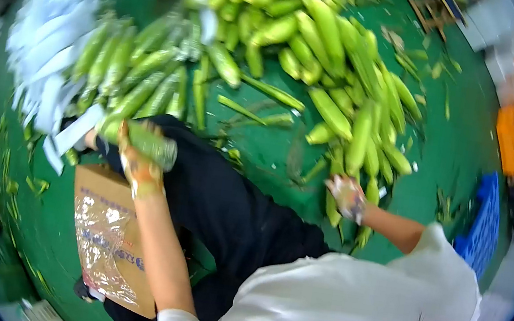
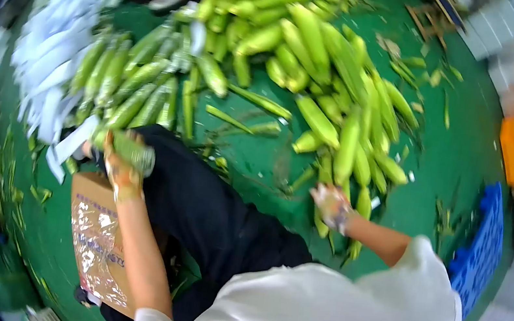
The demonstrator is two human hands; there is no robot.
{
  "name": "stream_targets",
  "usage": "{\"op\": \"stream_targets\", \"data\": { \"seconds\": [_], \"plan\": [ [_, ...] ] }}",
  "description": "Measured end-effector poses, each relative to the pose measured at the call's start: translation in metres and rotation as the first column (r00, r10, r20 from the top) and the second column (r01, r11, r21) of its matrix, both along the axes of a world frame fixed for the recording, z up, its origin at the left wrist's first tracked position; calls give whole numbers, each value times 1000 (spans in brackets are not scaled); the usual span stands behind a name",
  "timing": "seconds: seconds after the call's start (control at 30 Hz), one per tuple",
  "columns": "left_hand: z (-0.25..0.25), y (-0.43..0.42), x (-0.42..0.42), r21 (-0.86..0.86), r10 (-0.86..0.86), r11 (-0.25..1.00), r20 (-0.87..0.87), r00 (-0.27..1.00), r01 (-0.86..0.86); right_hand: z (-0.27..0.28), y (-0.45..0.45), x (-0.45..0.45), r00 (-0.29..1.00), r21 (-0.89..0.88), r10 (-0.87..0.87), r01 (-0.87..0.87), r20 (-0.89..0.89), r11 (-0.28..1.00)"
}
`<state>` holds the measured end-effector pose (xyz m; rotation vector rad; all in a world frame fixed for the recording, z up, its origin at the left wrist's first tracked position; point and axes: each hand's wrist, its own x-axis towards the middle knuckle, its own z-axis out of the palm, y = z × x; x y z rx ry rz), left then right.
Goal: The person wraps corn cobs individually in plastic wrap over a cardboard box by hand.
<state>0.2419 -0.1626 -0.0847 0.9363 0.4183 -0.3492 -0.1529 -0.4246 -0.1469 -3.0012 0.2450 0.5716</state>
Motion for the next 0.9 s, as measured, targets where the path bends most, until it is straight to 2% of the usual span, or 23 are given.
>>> {"op": "stream_targets", "data": {
  "seconds": [0.03, 0.07, 0.1, 0.13, 0.17, 0.2, 0.23, 0.27, 0.3, 0.37, 0.4, 0.43, 0.47, 0.5, 0.53, 0.57, 0.6, 0.63, 0.67, 0.7, 0.77, 0.83, 0.9],
  "plan": [
    [8, -12, 29, -44, 50, 998, 39, 998, -48, 4, -6, 6, 936, -20, 60, -71, -347, 997],
    [16, -15, 51, -186, 14, 982, 26, 1000, -8, -16, -15, -10, 932, -48, 294, -310, -212, 950],
    [9, -15, 84, -260, -44, 961, 209, 977, 99, -40, -22, -18, 891, -88, 441, -450, -103, 889],
    [-2, -21, 120, -249, 50, 968, 307, 950, 29, -72, -29, -24, 899, -84, 429, -436, -91, 896],
    [31, -22, 109, -116, -57, 988, 336, 940, 101, -88, -37, -18, 887, -34, 459, -461, -48, 887],
    [20, -13, 124, 86, -158, 987, 426, 891, 133, -73, -36, 1, 876, -29, 464, -471, -131, 882],
    [28, -3, 119, 141, -187, 981, 470, 863, 136, -66, -33, 20, 849, 3, 408, -432, -336, 902],
    [24, 22, 110, 134, -145, 987, 487, 861, 91, -86, -46, 6, 886, -19, 381, -399, -264, 917],
    [9, 58, 98, 278, -193, 959, 508, 840, 52, -110, -57, -1, 921, -28, 345, -356, -182, 934],
    [-23, 125, 56, 550, -300, 834, 505, 809, -34, -30, -46, 36, 883, -78, 354, -395, -309, 915],
    [10, 136, 1, 599, -288, 789, 558, 778, -137, 14, -38, 64, 896, 16, 234, -247, -377, 969],
    [1, 186, -26, 703, -288, 710, 358, 888, -53, 40, -32, 84, 952, 27, 119, -116, -282, 993],
    [16, 211, -68, 846, -293, 511, 338, 894, -152, 50, -34, 102, 987, 191, -22, 53, -160, 980],
    [7, 243, -108, 830, -100, 494, 350, 931, -259, 55, -34, 119, 981, 367, -182, 194, -69, 910],
    [-21, 296, -140, 777, 48, 515, 395, 917, -362, 52, -26, 143, 907, 832, -362, 364, -216, 417],
    [-55, 340, -172, 720, 213, 510, 424, 880, -470, 55, -14, 167, 894, 930, -361, 336, -264, 152],
    [-33, 344, -199, 905, 137, 213, 344, 929, -367, 66, 4, 194, 883, 944, -334, 302, -329, -131],
    [-4, 346, -223, 974, 106, -118, 205, 973, -193, 87, 52, 224, 952, 986, -264, 167, -157, 17],
    [-11, 354, -247, 817, -132, -457, 329, 935, -352, 108, 99, 255, 982, 989, -190, 8, 21, 149],
    [-14, 359, -263, 785, -183, -555, 206, 961, -274, 113, 143, 280, 964, 939, -91, -218, 249, 268],
    [-10, 353, -267, 848, -35, -528, -78, 996, 48, 126, 241, 335, 698, 608, 247, -711, 673, 352],
    [19, 324, -249, 863, 89, -448, -219, 972, 235, 133, 328, 349, 605, 418, 460, -790, 650, 448],
    [14, 333, -236, 844, 186, -425, -272, 944, 327, 119, 401, 358, 443, 332, 605, -897, 661, 294]
  ]
}}
